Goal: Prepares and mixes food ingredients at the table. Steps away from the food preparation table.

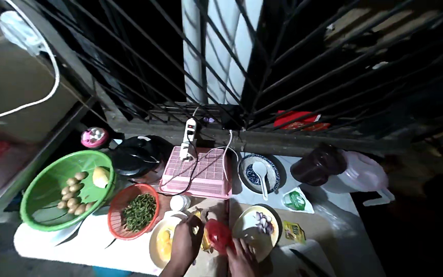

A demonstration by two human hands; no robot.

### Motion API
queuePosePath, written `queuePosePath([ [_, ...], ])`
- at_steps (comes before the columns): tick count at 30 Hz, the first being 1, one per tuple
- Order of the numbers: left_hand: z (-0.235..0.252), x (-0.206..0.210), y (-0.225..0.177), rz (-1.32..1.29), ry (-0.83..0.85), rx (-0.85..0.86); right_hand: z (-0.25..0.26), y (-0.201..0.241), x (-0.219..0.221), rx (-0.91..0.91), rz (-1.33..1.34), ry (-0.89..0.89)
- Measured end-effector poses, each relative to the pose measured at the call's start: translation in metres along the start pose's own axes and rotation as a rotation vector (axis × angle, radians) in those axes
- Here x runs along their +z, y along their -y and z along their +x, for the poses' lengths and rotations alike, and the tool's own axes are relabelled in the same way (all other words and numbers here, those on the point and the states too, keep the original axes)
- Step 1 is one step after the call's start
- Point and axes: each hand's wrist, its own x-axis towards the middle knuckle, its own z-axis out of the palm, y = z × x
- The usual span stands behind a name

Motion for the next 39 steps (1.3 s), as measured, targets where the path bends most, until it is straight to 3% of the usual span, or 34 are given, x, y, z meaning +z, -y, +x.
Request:
queuePosePath([
  [3,-0.033,-0.035,0.027,-0.14,-0.04,-0.005,0.014,0.016,-0.012,0.123,0.091,0.157],
  [5,-0.052,-0.057,0.052,-0.322,-0.035,0.003,0.025,0.025,-0.015,0.2,0.187,0.168],
  [9,-0.077,-0.107,0.101,-0.876,0.092,-0.046,0.048,0.033,-0.01,0.266,0.351,-0.147],
  [13,-0.096,-0.147,0.147,-1.103,0.133,0.044,0.075,0.039,-0.011,0.278,0.381,-0.43],
  [15,-0.103,-0.162,0.169,-0.947,0.106,0.047,0.084,0.046,-0.013,0.283,0.375,-0.488],
  [18,-0.111,-0.181,0.2,-0.337,0.051,-0.192,0.086,0.07,-0.019,0.244,0.333,-0.524],
  [25,-0.104,-0.222,0.285,-0.435,-0.098,-0.467,0.06,0.138,-0.009,0.149,0.248,-0.591],
  [32,-0.049,-0.221,0.351,-0.483,-0.4,-0.296,0.042,0.181,0.017,0.175,0.232,-0.471],
  [34,-0.036,-0.204,0.376,-0.375,-0.363,-0.308,0.041,0.189,0.02,0.167,0.197,-0.453],
  [39,-0.033,-0.179,0.41,-0.075,-0.166,-0.562,0.039,0.201,0.024,0.164,0.134,-0.427],
])
